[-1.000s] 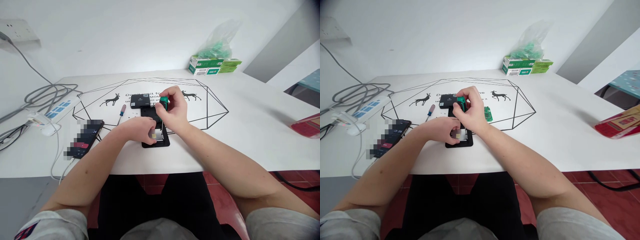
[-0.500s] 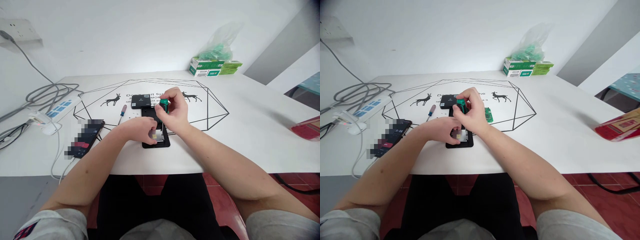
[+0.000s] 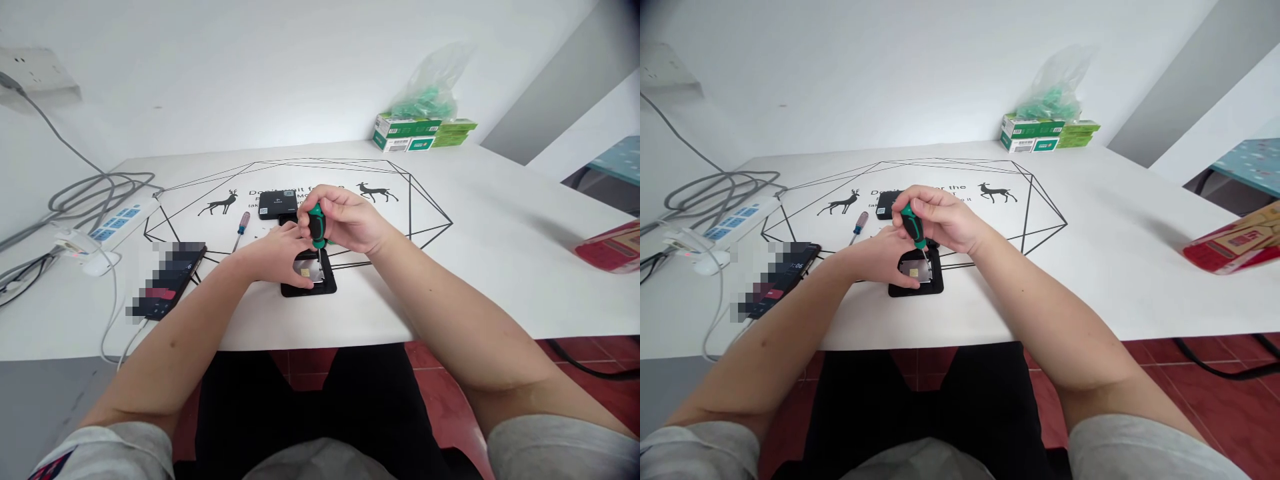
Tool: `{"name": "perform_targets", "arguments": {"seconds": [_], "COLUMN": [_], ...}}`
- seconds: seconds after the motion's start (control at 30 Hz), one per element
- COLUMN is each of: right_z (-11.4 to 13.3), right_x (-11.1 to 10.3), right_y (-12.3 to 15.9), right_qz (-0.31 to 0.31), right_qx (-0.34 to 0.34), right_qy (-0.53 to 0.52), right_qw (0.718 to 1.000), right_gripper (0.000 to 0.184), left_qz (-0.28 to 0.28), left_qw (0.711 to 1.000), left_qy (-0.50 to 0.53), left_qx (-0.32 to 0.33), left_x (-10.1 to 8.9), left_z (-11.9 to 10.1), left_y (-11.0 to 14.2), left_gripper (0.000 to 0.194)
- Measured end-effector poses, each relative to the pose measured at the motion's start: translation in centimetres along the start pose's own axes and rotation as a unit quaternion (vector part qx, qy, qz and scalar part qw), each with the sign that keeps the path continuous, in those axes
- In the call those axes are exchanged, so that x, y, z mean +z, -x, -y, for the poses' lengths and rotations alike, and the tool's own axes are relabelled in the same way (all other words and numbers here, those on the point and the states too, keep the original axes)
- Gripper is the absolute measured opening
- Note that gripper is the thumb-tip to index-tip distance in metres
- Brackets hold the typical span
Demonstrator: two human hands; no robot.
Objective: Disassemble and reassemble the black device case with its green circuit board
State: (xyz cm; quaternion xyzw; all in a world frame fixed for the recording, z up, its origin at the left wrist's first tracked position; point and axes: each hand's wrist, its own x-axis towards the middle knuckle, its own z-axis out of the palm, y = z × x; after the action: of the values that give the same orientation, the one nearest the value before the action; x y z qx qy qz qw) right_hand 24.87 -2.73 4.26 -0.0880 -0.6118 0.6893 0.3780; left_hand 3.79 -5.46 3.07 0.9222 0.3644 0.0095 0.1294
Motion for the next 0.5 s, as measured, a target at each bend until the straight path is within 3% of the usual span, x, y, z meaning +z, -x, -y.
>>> {"name": "perform_targets", "arguments": {"seconds": [0.23, 0.5], "right_z": [-0.71, -0.68], "right_x": [-0.08, 0.18], "right_y": [-0.31, -0.39], "right_qz": [-0.022, -0.042], "right_qx": [-0.044, -0.018], "right_qy": [-0.004, -0.042], "right_qw": [0.999, 0.998], "right_gripper": [0.044, 0.052], "left_qz": [-0.009, 0.006], "left_qw": [1.000, 1.000], "left_qy": [0.007, 0.002], "left_qx": [0.011, 0.004], "left_x": [0.36, 0.28], "left_z": [0.50, 0.42], "left_y": [0.07, 0.00], "left_gripper": [0.069, 0.069]}}
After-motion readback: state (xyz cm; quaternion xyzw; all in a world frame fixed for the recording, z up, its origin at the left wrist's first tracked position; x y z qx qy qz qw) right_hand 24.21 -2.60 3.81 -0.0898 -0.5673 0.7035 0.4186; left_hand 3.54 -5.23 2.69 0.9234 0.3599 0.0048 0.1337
